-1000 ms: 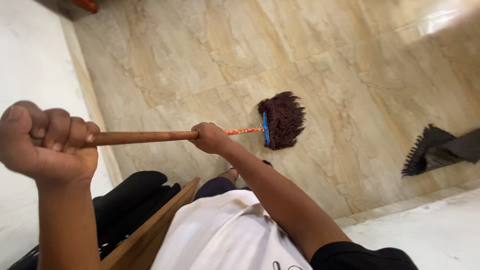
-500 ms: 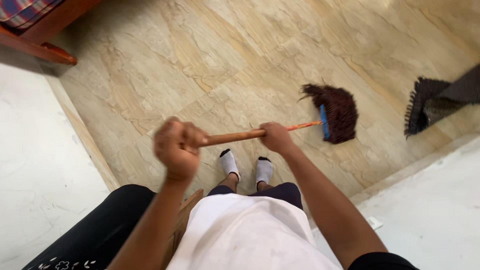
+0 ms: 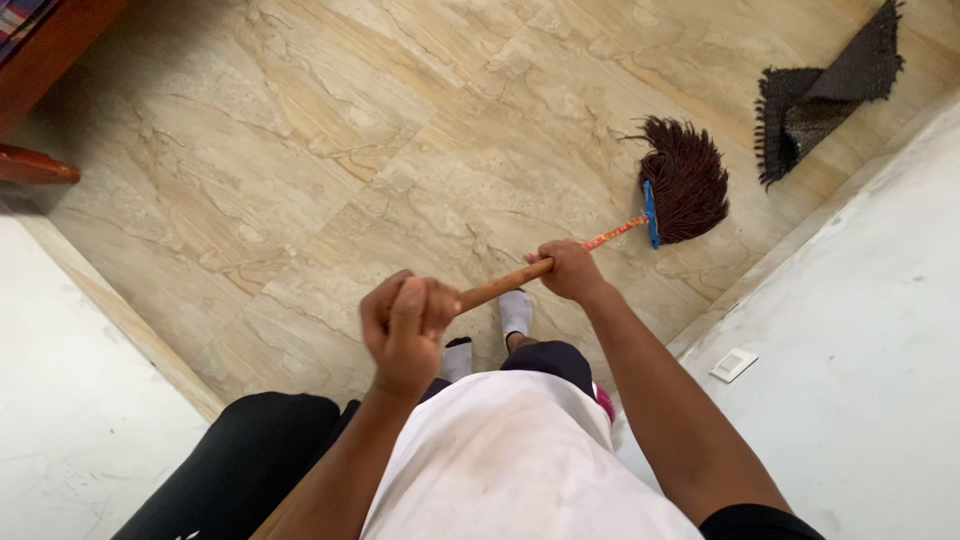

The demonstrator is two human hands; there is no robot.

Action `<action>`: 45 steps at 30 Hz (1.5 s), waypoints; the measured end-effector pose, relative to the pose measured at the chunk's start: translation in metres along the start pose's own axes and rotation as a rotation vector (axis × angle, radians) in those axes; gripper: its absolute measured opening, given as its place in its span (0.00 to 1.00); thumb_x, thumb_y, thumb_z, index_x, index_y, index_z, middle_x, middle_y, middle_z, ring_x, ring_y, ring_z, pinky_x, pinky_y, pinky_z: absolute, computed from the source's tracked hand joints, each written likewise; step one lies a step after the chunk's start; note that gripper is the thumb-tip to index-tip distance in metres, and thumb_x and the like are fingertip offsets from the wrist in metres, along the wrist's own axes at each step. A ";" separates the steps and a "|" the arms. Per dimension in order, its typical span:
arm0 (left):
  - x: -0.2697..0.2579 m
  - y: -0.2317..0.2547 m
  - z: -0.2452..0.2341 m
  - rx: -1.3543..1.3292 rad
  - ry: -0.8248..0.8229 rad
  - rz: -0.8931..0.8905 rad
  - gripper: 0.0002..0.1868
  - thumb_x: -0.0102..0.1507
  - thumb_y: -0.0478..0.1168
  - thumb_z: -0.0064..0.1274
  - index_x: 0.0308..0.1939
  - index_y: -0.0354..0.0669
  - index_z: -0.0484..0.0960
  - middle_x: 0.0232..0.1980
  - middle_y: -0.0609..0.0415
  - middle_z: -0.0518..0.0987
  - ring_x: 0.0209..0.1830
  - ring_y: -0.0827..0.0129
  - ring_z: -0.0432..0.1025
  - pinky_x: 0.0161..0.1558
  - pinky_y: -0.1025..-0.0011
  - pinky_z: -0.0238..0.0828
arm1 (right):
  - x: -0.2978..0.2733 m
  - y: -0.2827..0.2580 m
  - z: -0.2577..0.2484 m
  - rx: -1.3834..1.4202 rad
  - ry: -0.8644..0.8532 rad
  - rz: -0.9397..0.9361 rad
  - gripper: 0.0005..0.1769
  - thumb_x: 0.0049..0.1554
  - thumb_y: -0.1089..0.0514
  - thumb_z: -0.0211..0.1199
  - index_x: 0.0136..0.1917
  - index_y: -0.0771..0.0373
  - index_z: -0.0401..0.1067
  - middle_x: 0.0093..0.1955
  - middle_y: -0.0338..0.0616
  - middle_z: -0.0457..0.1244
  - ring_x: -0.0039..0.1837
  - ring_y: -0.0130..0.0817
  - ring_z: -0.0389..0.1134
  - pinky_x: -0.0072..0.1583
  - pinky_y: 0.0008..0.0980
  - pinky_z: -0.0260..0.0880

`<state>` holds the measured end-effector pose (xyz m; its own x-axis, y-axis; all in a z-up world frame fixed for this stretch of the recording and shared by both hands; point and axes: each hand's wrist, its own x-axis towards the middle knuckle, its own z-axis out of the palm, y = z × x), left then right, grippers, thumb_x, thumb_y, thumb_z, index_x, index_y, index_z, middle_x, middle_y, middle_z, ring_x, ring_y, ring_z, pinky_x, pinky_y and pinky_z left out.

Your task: The person mops the tiled floor of a room using a string mop with a wooden handle. They move the mop back and forth across the floor, cleaning around furniture such as a bed and a wardrobe, and maneuvering under hanging clothes.

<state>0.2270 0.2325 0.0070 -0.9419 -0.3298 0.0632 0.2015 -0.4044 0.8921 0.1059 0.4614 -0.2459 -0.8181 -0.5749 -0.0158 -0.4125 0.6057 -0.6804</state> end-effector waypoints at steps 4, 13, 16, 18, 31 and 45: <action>-0.035 0.070 -0.054 0.158 0.142 0.027 0.21 0.74 0.37 0.30 0.25 0.45 0.64 0.19 0.52 0.66 0.20 0.68 0.66 0.36 0.63 0.76 | -0.001 -0.073 0.056 0.025 0.001 -0.082 0.21 0.59 0.50 0.68 0.29 0.60 0.70 0.32 0.54 0.64 0.40 0.57 0.66 0.43 0.52 0.64; -0.111 0.222 -0.142 0.467 0.325 0.212 0.20 0.74 0.46 0.33 0.27 0.51 0.51 0.16 0.62 0.48 0.09 0.78 0.43 0.20 0.68 0.50 | -0.008 -0.274 0.166 0.246 -0.252 -0.257 0.10 0.55 0.54 0.63 0.36 0.61 0.74 0.39 0.51 0.68 0.46 0.55 0.70 0.50 0.51 0.68; -0.129 0.233 -0.153 0.275 0.330 0.194 0.21 0.79 0.46 0.34 0.31 0.49 0.53 0.15 0.63 0.50 0.11 0.81 0.43 0.26 0.69 0.49 | -0.016 -0.310 0.162 0.251 -0.379 -0.196 0.08 0.51 0.54 0.63 0.38 0.59 0.77 0.40 0.51 0.70 0.46 0.54 0.70 0.49 0.51 0.69; -0.123 0.233 -0.160 0.369 0.340 0.219 0.23 0.77 0.49 0.35 0.29 0.51 0.52 0.15 0.63 0.48 0.11 0.80 0.41 0.23 0.69 0.47 | -0.009 -0.322 0.152 0.188 -0.552 -0.077 0.10 0.55 0.53 0.61 0.39 0.59 0.77 0.42 0.51 0.70 0.48 0.53 0.71 0.50 0.50 0.71; -0.068 0.117 -0.076 0.020 0.015 0.158 0.15 0.72 0.44 0.38 0.30 0.50 0.59 0.16 0.61 0.53 0.13 0.76 0.47 0.27 0.67 0.62 | -0.027 -0.136 0.078 0.088 -0.184 -0.239 0.08 0.51 0.54 0.62 0.37 0.59 0.76 0.40 0.50 0.69 0.49 0.53 0.71 0.52 0.50 0.70; -0.073 -0.076 0.155 0.130 -0.483 -0.092 0.21 0.67 0.25 0.48 0.27 0.43 0.55 0.25 0.63 0.57 0.24 0.80 0.50 0.28 0.73 0.45 | -0.157 0.100 -0.106 -0.184 0.009 0.535 0.29 0.55 0.35 0.69 0.36 0.63 0.66 0.38 0.57 0.66 0.41 0.53 0.69 0.44 0.47 0.69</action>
<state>0.2388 0.4191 0.0042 -0.9770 0.1467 0.1545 0.1061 -0.2938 0.9500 0.1510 0.6706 -0.2334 -0.9354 -0.1568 -0.3169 -0.0014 0.8980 -0.4400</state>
